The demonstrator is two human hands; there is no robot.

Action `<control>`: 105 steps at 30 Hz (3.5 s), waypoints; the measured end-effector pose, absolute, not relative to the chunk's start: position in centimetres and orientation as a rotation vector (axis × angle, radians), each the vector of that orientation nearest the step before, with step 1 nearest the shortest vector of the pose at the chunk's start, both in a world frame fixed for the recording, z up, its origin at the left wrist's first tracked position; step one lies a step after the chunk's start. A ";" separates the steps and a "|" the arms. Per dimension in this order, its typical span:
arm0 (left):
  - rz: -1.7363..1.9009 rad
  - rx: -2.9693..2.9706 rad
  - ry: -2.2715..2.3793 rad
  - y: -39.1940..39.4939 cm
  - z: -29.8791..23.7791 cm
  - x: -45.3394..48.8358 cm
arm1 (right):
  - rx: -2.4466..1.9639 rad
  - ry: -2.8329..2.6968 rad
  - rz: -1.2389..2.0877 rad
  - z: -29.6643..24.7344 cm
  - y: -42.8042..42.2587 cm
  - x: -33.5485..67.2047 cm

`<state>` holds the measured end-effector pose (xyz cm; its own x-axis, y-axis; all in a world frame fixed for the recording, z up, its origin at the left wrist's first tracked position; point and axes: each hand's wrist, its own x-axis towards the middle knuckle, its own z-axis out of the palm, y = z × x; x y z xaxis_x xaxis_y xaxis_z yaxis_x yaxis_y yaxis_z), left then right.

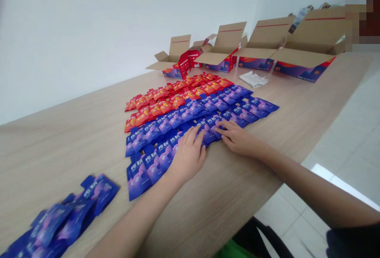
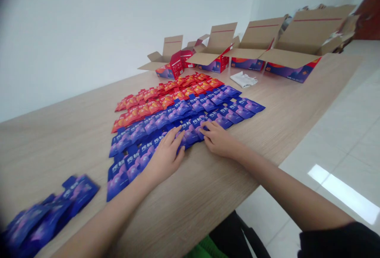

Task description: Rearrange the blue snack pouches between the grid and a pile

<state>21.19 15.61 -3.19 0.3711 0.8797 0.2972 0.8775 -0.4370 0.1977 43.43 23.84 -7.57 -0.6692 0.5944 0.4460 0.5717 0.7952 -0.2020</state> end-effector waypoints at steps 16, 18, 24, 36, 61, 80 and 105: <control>0.379 2.007 2.510 -4.1 -0.2 -6.8 | -0.361 -2.452 0.218 -2.3 17.0 35.1; 0.279 2.030 2.394 -5.0 -1.6 -6.8 | -0.220 -2.542 0.300 -1.7 14.9 30.7; 0.226 2.045 2.372 -6.3 -4.6 -7.2 | -0.062 -2.764 0.234 -1.9 9.4 17.0; 0.419 2.157 2.343 -9.0 -5.6 -9.2 | -0.272 -2.948 -0.044 -5.0 5.7 9.0; 0.935 2.471 1.637 -0.5 1.9 5.3 | -0.308 -2.474 0.744 4.3 9.9 29.2; 0.663 2.408 1.548 16.9 -1.2 21.6 | -1.100 -1.688 0.061 -1.8 20.0 49.7; 0.350 2.603 1.709 20.6 -4.3 28.4 | -0.947 -2.416 -0.055 -7.0 24.5 47.2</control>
